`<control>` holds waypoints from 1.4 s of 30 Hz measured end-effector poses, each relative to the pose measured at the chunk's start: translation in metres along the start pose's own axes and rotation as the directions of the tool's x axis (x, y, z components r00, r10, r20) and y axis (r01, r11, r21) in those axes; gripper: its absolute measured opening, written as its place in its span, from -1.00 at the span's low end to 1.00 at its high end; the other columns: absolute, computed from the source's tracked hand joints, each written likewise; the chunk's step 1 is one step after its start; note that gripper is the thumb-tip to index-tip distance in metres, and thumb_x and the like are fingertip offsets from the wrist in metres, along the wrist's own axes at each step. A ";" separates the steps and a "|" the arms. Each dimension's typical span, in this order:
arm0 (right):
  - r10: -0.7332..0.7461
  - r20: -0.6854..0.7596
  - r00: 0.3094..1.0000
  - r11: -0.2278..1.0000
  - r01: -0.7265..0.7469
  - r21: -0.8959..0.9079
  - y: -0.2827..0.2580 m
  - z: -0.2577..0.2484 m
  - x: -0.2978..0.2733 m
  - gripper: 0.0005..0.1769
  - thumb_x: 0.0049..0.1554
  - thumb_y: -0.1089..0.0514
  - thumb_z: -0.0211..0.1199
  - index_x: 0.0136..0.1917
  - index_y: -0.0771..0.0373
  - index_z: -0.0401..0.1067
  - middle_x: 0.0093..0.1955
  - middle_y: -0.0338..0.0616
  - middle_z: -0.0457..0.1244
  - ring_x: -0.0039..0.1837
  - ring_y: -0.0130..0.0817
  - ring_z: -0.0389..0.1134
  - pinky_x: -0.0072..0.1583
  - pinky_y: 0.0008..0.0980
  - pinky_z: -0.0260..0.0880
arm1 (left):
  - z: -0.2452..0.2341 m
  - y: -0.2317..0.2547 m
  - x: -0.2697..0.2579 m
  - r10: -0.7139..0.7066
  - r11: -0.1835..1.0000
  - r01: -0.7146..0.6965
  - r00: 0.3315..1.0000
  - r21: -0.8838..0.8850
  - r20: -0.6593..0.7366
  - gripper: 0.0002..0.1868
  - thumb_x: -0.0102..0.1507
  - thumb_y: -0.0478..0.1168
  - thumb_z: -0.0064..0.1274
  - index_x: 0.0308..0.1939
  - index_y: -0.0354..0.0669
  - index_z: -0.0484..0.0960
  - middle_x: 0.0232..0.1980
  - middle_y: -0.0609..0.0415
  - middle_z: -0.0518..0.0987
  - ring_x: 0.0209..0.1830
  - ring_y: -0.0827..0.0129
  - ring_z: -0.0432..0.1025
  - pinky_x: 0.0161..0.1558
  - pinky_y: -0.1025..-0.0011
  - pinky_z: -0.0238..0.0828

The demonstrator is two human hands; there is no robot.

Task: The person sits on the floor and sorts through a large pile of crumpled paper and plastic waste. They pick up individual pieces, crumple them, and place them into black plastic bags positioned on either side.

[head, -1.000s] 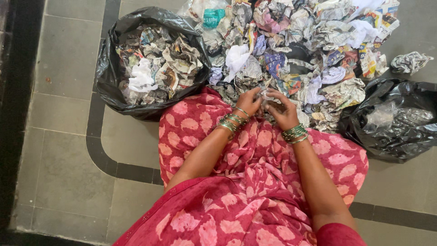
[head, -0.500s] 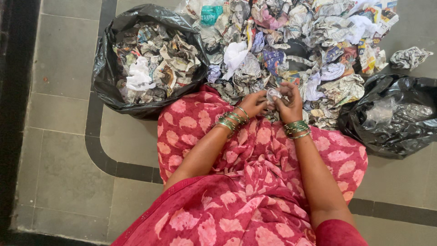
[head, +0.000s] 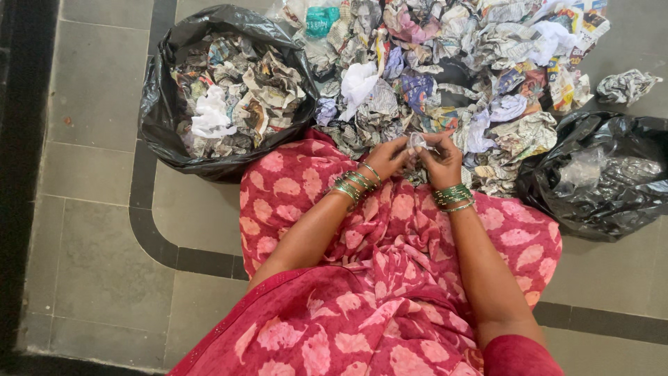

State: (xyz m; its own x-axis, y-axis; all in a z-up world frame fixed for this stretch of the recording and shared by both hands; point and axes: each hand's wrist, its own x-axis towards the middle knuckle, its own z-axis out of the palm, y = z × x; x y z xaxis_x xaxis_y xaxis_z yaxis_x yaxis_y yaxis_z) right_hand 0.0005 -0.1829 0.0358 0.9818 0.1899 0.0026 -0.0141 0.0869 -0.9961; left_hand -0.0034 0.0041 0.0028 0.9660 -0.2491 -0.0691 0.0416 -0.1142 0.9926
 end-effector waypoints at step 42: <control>-0.231 -0.525 0.819 0.930 0.028 -0.366 -0.095 -0.283 -0.099 -0.58 0.46 0.42 0.20 0.46 0.30 0.09 0.08 -0.09 0.28 0.02 -0.44 0.33 0.05 -0.43 0.62 | 0.212 0.137 0.032 0.394 0.703 -0.438 0.896 0.561 0.206 -0.57 0.30 0.15 0.00 0.28 0.48 0.51 0.60 -0.17 0.10 0.58 -0.20 0.05 0.47 -0.03 0.12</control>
State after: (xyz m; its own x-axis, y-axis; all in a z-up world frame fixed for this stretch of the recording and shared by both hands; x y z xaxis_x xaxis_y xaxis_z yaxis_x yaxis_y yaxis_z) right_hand -0.0420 -0.4871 0.1052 0.9068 -0.3782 0.1861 0.0833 -0.2720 -0.9587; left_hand -0.0204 -0.2232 0.1153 0.8288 -0.4667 0.3086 -0.5373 -0.5101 0.6716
